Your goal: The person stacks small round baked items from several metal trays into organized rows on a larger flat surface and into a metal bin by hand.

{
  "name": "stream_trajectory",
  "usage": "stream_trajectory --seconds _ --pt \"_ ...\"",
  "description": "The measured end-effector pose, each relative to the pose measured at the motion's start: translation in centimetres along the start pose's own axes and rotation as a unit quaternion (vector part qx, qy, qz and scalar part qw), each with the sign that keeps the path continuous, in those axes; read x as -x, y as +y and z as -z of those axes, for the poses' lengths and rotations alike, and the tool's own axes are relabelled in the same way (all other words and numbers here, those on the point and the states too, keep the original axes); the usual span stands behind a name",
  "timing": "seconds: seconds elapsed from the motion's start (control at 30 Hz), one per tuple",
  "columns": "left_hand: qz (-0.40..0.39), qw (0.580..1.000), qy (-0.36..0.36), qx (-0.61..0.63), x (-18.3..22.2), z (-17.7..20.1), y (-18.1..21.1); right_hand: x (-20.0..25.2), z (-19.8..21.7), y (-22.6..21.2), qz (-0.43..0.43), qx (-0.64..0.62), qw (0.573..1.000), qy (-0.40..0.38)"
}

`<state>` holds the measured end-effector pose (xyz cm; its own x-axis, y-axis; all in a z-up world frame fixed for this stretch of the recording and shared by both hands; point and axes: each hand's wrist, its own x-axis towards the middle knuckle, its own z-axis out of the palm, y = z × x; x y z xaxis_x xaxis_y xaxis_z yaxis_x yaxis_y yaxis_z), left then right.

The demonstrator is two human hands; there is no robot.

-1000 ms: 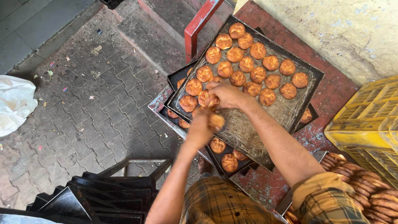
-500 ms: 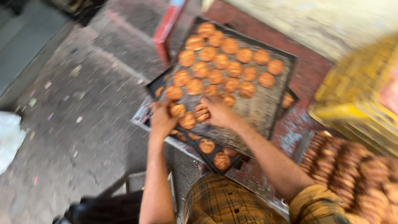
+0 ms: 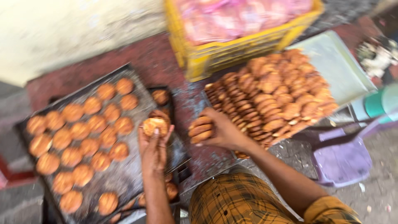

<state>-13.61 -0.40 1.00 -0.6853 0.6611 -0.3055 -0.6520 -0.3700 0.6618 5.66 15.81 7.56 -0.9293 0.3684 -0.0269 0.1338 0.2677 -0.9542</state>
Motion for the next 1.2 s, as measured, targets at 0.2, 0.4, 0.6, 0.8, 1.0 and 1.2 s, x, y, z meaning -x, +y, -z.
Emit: stream_trajectory --seconds 0.2,0.4,0.6,0.8,1.0,1.2 --pt "0.046 0.989 -0.14 -0.024 2.2 -9.9 -9.3 9.4 17.1 0.6 -0.23 -0.093 0.952 0.181" --pt "0.056 0.992 -0.105 -0.046 3.8 -14.8 -14.2 11.4 26.6 4.0 -0.137 0.34 0.93 -0.001" --pt "0.016 0.998 -0.037 -0.054 5.2 -16.0 -16.6 9.1 26.6 6.1 -0.029 0.429 0.901 -0.052" --pt "-0.003 1.0 0.01 -0.019 5.9 -16.2 -16.7 10.2 25.4 4.3 -0.201 0.299 0.933 0.007" --pt "0.012 0.998 0.004 -0.06 4.8 -16.4 -16.2 11.5 25.2 5.0 -0.072 0.323 0.941 0.065" --pt "0.068 0.991 -0.003 -0.114 3.0 -18.0 -16.0 11.6 24.7 5.3 -0.098 0.282 0.95 0.094"
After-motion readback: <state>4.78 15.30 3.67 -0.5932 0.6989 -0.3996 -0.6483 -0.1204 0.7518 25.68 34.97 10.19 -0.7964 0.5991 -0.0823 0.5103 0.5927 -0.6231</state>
